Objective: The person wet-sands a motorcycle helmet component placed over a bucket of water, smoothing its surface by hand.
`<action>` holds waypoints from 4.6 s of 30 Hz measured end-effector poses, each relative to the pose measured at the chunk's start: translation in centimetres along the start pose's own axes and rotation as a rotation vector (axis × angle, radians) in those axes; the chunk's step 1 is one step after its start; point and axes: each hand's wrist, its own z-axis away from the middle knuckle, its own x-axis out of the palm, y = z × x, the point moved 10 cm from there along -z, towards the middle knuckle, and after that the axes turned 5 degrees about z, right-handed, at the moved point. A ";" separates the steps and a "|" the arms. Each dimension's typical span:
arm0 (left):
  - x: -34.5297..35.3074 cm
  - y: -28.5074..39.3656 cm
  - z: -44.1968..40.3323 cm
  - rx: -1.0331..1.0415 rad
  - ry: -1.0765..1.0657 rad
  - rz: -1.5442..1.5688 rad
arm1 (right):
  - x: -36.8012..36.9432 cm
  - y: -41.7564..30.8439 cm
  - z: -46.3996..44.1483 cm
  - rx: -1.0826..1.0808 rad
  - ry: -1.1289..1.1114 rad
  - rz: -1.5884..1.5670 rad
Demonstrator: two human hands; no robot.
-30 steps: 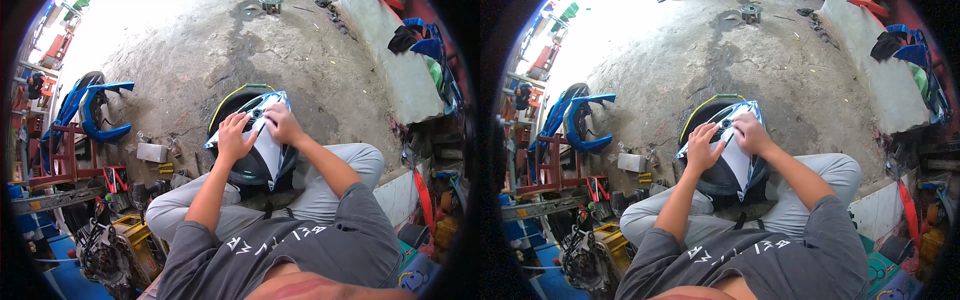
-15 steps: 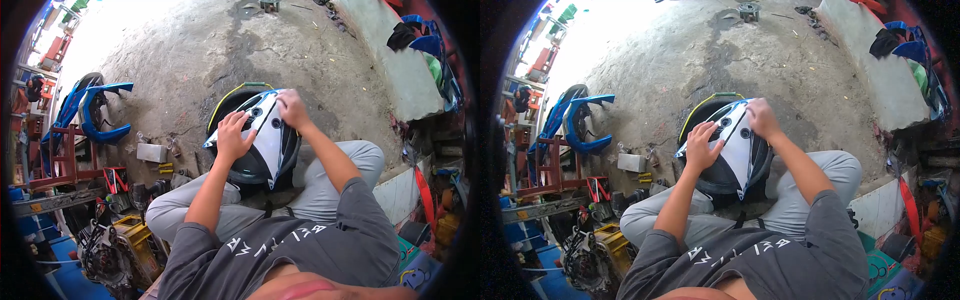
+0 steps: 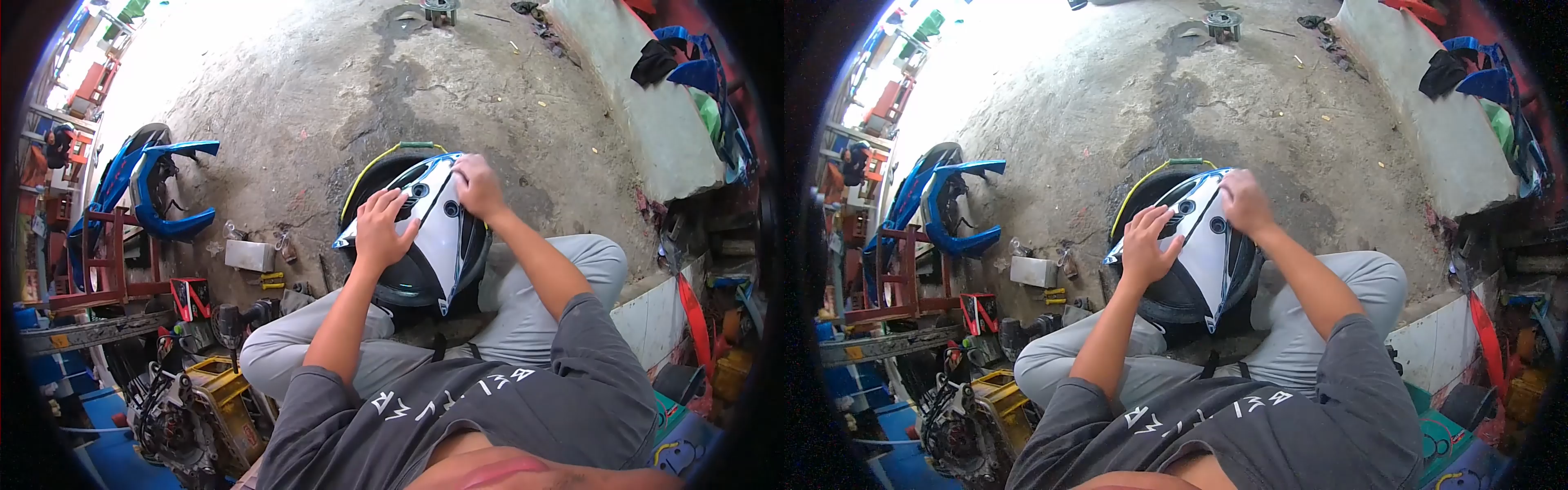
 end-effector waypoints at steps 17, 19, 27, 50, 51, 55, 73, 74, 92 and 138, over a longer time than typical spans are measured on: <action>0.0 0.0 0.0 -0.007 0.002 0.007 | 1.3 -6.5 1.8 -0.214 -0.150 -0.086; 0.0 0.0 0.1 -0.007 0.002 0.002 | 0.3 -4.1 0.8 -0.137 -0.080 -0.055; 0.0 0.2 -0.1 -0.004 0.001 0.000 | 1.1 -4.6 1.4 -0.170 -0.115 -0.043; 0.2 -0.1 -0.1 -0.013 -0.011 0.001 | 1.7 -7.9 2.0 -0.356 -0.235 -0.024; 0.0 0.0 -0.2 -0.016 -0.013 0.005 | 1.7 -7.1 1.7 -0.319 -0.212 -0.033; 0.1 -0.1 0.0 -0.011 -0.012 0.000 | 0.3 -1.3 -0.1 -0.135 -0.074 0.005; 0.1 0.0 -0.1 -0.009 -0.006 0.001 | 1.1 -6.4 1.9 -0.227 -0.138 -0.047; 0.1 0.0 0.0 -0.016 -0.003 0.003 | 1.2 -7.6 2.1 -0.262 -0.203 -0.061; -0.1 -0.3 -0.4 -0.037 -0.014 0.038 | 0.1 -0.7 -0.5 -0.062 -0.025 0.017; 0.4 -1.1 0.3 -0.068 0.020 0.032 | 0.3 -3.5 1.4 -0.161 -0.065 0.059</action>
